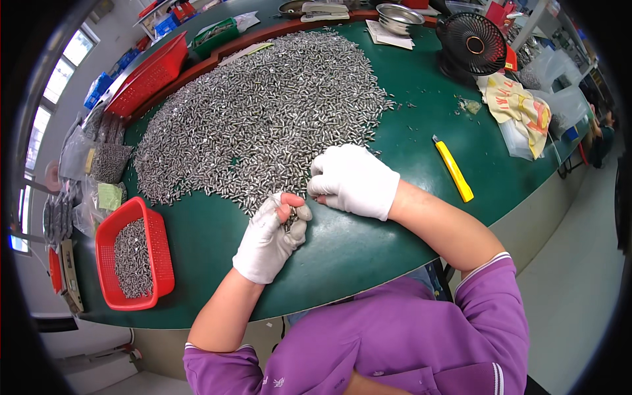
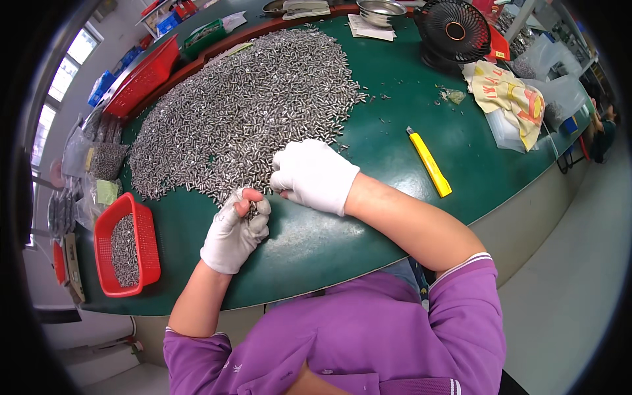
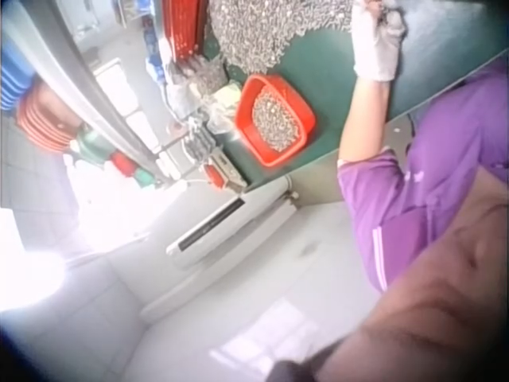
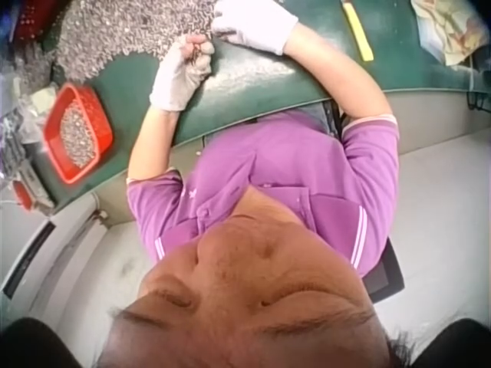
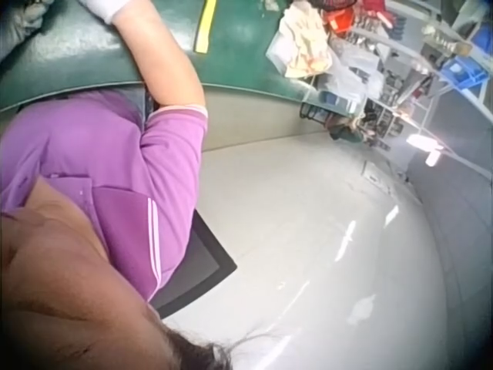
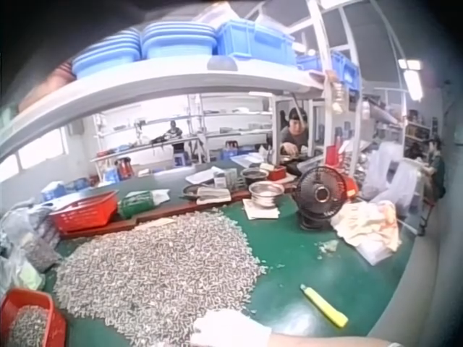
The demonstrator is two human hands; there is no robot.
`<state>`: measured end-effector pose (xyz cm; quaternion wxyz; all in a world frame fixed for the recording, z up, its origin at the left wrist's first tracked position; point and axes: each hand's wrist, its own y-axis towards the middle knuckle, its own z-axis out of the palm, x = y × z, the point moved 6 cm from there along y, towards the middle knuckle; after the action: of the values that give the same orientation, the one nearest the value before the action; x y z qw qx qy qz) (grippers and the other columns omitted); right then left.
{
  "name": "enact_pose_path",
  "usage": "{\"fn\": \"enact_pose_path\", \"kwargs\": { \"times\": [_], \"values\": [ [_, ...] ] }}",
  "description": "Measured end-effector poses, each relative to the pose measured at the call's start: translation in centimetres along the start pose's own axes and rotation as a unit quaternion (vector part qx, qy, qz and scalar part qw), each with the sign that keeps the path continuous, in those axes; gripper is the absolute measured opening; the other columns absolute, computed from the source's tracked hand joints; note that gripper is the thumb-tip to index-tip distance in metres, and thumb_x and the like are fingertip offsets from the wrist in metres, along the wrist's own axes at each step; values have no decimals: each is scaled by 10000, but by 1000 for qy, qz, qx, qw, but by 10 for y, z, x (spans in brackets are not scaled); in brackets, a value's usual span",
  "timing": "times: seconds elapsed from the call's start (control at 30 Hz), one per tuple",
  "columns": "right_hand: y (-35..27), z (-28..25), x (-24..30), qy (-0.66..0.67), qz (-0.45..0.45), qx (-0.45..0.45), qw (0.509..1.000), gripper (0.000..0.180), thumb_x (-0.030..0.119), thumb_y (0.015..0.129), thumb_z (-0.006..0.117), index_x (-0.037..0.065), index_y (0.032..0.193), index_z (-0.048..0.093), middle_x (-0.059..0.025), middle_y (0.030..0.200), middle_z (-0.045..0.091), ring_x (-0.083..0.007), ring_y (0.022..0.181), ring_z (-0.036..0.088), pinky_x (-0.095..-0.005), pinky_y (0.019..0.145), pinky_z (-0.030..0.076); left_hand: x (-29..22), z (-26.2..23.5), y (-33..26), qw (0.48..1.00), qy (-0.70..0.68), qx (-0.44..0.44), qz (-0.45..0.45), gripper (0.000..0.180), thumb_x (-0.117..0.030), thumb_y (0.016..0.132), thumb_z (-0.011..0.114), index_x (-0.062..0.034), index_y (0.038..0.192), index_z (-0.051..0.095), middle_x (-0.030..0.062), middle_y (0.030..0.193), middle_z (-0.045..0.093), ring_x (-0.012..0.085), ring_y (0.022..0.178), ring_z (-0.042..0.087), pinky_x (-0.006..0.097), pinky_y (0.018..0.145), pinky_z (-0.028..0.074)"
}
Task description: Sorting and inspecting small metal hardware components at a manufacturing workbench and using a utility knife for processing.
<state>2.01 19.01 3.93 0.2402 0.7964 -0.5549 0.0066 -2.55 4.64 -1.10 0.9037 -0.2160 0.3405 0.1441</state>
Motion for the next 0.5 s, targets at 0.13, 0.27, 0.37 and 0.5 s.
{"fn": "enact_pose_path", "kwargs": {
  "times": [0.13, 0.27, 0.37, 0.5],
  "values": [
    [-2, 4, -1, 10, 21, 3, 1000, 106, 226, 788, 688, 131, 817, 649, -52, 848, 600, -278, 824, 602, -412, 687, 489, 2, -3, 0, 1000, -12, -7, -11, 161, -220, 948, 620, -101, 1051, 583, 27, 901, 605, 80, 643, 469, 215, 610, 404],
    [-1, -13, 7, 88, 5, -91, 992, 120, 227, 790, 698, 129, 843, 654, -49, 860, 603, -274, 826, 594, -406, 722, 480, 3, 0, 1, 1000, 16, 11, -5, 144, -206, 939, 640, -111, 1034, 586, 9, 860, 595, 58, 609, 422, 193, 555, 342],
    [1, -17, 14, 111, -11, -90, 990, 139, 240, 784, 707, 134, 856, 653, -36, 859, 604, -265, 827, 590, -394, 747, 478, 5, 3, 0, 997, 72, 0, -22, 144, -202, 939, 639, -101, 1027, 585, 6, 843, 589, 55, 598, 412, 190, 548, 333],
    [0, -18, 15, 102, -24, -106, 989, 135, 238, 780, 705, 141, 862, 660, -28, 851, 608, -259, 826, 595, -393, 738, 483, 4, 2, 2, 997, 72, 12, -35, 168, -252, 939, 639, -102, 990, 584, 6, 827, 582, 62, 612, 421, 195, 553, 340]
  ]
}}
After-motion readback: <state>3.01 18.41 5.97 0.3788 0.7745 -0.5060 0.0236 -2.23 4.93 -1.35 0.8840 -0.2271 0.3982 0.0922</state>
